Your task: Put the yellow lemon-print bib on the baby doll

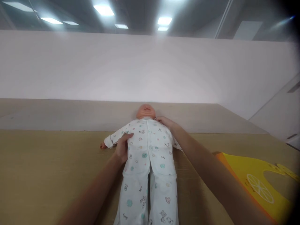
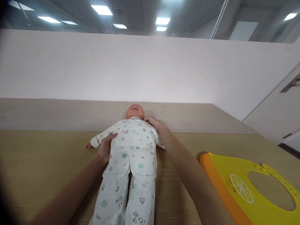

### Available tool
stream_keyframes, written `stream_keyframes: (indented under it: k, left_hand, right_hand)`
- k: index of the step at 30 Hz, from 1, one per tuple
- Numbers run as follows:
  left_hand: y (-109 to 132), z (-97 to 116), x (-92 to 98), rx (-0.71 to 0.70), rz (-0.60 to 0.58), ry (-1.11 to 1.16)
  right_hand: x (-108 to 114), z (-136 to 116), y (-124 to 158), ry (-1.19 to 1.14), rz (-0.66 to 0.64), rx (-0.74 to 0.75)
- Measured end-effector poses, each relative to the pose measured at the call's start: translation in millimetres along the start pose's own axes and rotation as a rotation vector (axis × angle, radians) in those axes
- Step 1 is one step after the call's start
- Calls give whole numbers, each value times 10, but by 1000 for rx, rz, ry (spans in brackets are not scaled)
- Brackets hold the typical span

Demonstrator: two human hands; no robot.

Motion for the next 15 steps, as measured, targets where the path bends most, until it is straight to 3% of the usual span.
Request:
stream_keyframes:
  k: [12,15]
  left_hand:
    - [-3,-81,35,-40,30,12]
    - [-16,-91,58,-39,29,8]
  right_hand:
    - [2,113,-72,27,-43,62]
    - [5,136,-98,160,66,162]
Point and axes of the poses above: each hand's wrist, its own y-axis away from the middle knuckle, its own x-axis out of the back of the hand, z = x × y, the point moved 1 cm from there along -y, towards the middle knuckle
